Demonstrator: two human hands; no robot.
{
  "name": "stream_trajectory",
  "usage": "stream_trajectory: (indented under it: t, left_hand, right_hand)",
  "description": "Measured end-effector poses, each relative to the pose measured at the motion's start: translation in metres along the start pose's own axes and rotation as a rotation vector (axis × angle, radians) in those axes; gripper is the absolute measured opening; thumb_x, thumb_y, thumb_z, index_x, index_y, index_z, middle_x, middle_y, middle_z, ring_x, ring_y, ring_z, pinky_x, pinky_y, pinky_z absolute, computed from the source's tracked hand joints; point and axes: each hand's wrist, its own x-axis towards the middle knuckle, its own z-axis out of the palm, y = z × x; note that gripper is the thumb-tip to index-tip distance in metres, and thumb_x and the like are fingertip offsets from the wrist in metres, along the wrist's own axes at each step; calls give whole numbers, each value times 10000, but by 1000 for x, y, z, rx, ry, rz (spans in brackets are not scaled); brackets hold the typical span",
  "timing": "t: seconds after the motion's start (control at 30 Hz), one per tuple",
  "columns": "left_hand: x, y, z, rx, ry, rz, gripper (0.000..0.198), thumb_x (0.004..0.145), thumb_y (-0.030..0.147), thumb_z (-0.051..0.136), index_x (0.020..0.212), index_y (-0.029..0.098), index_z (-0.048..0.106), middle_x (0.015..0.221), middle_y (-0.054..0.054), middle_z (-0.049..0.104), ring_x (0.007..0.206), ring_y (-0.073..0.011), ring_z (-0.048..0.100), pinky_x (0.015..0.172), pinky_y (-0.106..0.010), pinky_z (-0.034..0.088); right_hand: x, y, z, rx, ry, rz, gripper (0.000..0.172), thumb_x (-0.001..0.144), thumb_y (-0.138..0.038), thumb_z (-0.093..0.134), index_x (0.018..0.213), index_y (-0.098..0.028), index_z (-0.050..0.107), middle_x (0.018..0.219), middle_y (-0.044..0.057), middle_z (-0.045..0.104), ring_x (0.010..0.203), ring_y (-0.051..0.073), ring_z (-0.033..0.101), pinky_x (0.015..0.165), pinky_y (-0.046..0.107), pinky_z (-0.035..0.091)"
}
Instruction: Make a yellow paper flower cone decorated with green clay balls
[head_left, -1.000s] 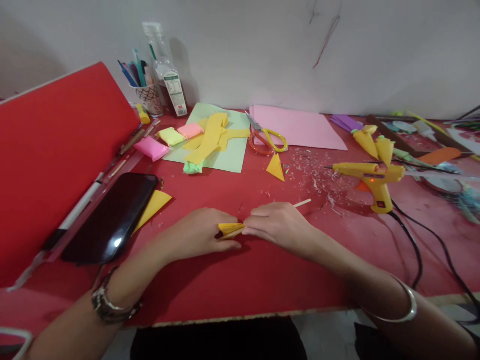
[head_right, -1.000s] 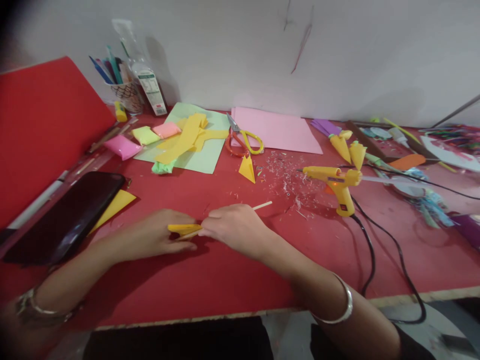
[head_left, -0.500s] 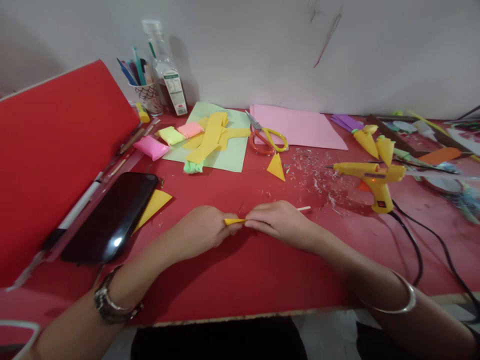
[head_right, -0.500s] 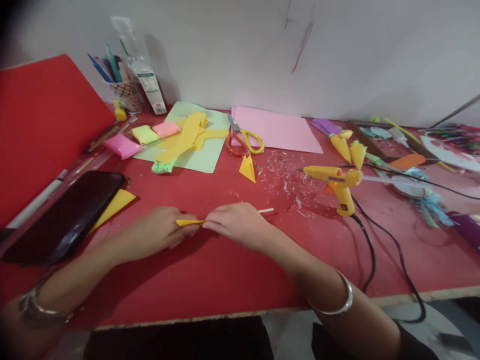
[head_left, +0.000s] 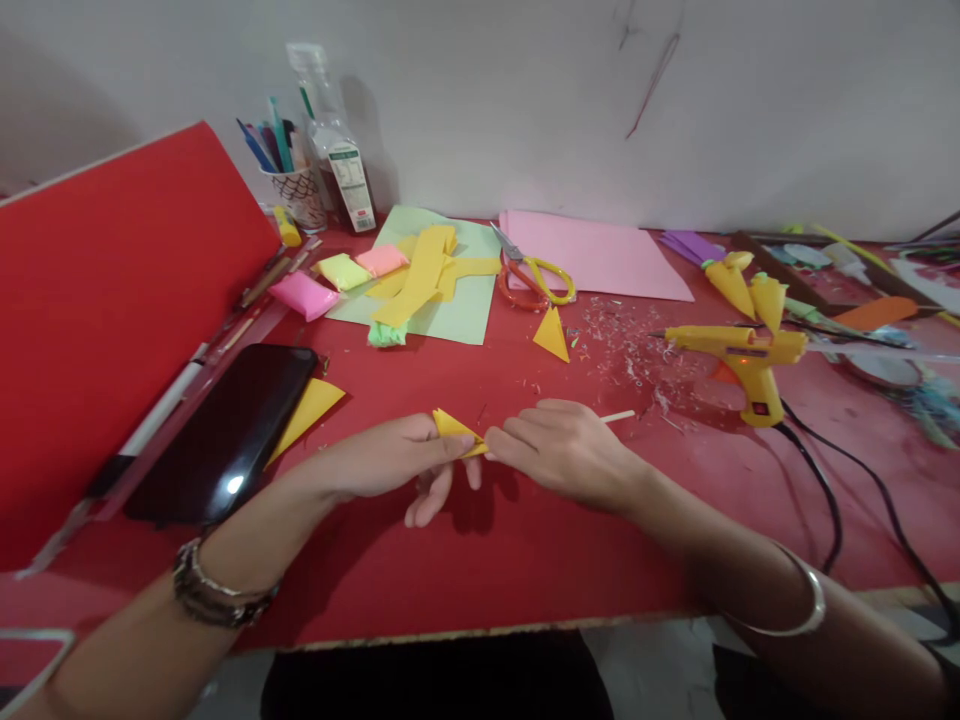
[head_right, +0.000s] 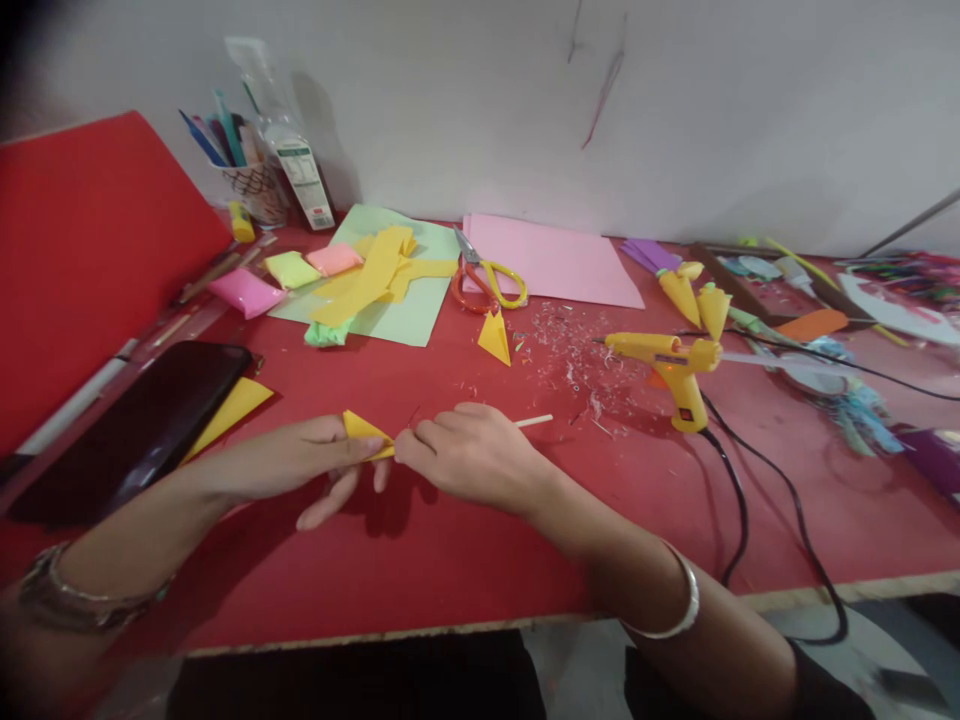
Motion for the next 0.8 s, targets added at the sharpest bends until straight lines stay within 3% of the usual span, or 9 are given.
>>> stream_trajectory:
  t: [0.13, 0.27, 0.47, 0.57, 0.63, 0.7, 0.8]
  left_hand:
    - [3, -2, 4, 155, 40, 50, 444, 887, 353, 243, 660, 138, 559, 446, 20, 558, 454, -87, 513, 566, -211, 418]
    - [4, -4, 8, 525, 145, 103, 482, 896, 329, 237, 560, 148, 532, 504, 14, 585, 467, -75, 510, 551, -195, 381]
    - [7, -5, 15, 1219, 271, 341, 287, 877, 214, 319, 740, 168, 567, 571, 1, 610, 456, -131, 505, 452, -248, 270]
    - [6, -2, 17, 1431, 275, 442, 208, 831, 112, 371, 772, 150, 567, 580, -14, 618, 454, -146, 510, 451, -264, 255]
    - [5, 1, 18, 1461, 270, 410, 212, 806, 60, 373, 760, 140, 564, 563, -16, 612, 441, -139, 503, 445, -261, 246]
    - [4, 1, 16, 1345, 287, 297, 225, 823, 88, 361, 722, 146, 554, 547, -12, 602, 426, -128, 490, 431, -248, 237]
    - [4, 0, 11, 852, 239, 115, 338, 884, 264, 295, 648, 156, 512, 481, 24, 547, 389, -86, 451, 421, -206, 279]
  right_hand:
    - [-1, 3, 4, 244, -247, 115, 276, 883, -210, 330, 704, -172, 538, 545, -31, 541, 459, 81, 413, 458, 227, 186]
    - [3, 4, 2, 433, -513, 277, 266, 878, -306, 359, 729, -171, 533, 570, -22, 535, 485, 82, 413, 473, 211, 200]
    - [5, 15, -7, 930, -554, 327, 270, 870, -250, 376, 641, -149, 478, 548, -42, 465, 505, 58, 409, 528, 184, 285]
    - [3, 19, -7, 1132, -582, 349, 259, 863, -229, 382, 638, -143, 477, 521, -47, 451, 483, 49, 417, 512, 168, 309]
    - [3, 19, -4, 1136, -574, 357, 262, 868, -244, 376, 663, -141, 501, 533, -43, 469, 487, 51, 424, 506, 167, 311]
    - [3, 16, 0, 983, -540, 342, 268, 874, -268, 373, 696, -145, 531, 566, -33, 502, 509, 59, 432, 511, 177, 300]
    - [4, 8, 6, 600, -439, 265, 281, 882, -292, 358, 742, -150, 556, 622, -9, 550, 538, 82, 441, 501, 204, 263]
